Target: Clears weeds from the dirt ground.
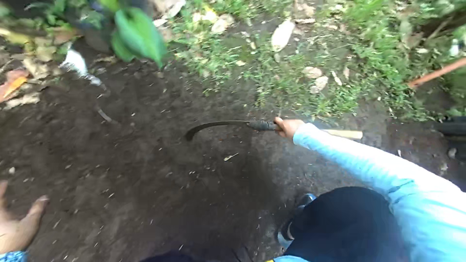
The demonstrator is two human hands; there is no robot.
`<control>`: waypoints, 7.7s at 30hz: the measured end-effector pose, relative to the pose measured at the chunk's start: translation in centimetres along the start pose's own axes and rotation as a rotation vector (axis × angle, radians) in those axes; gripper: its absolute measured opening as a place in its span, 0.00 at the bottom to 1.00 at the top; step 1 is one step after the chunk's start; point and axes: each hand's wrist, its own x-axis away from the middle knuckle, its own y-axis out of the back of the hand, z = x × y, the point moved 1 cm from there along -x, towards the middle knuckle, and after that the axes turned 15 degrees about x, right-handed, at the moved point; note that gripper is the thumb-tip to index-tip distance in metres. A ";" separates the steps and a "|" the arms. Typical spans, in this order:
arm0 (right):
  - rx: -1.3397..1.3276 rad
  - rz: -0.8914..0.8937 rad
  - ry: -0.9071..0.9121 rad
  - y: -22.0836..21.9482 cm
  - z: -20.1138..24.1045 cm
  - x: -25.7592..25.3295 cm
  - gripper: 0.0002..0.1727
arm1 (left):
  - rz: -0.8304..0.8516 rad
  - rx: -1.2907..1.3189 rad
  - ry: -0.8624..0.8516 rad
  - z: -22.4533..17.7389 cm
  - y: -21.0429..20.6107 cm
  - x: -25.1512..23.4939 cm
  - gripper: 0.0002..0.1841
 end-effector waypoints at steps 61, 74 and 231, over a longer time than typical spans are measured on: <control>-2.028 -0.139 -1.188 -39.6 -37.1 5.7 0.25 | 0.983 -0.012 -1.129 -79.3 -42.6 16.1 0.22; -1.727 0.134 -1.044 -39.2 -35.7 7.7 0.30 | 0.864 0.012 -1.097 -76.4 -39.1 16.6 0.22; -1.622 0.231 -0.835 -53.8 -64.9 9.6 0.34 | 0.474 -0.179 -0.676 -86.1 -52.9 33.2 0.24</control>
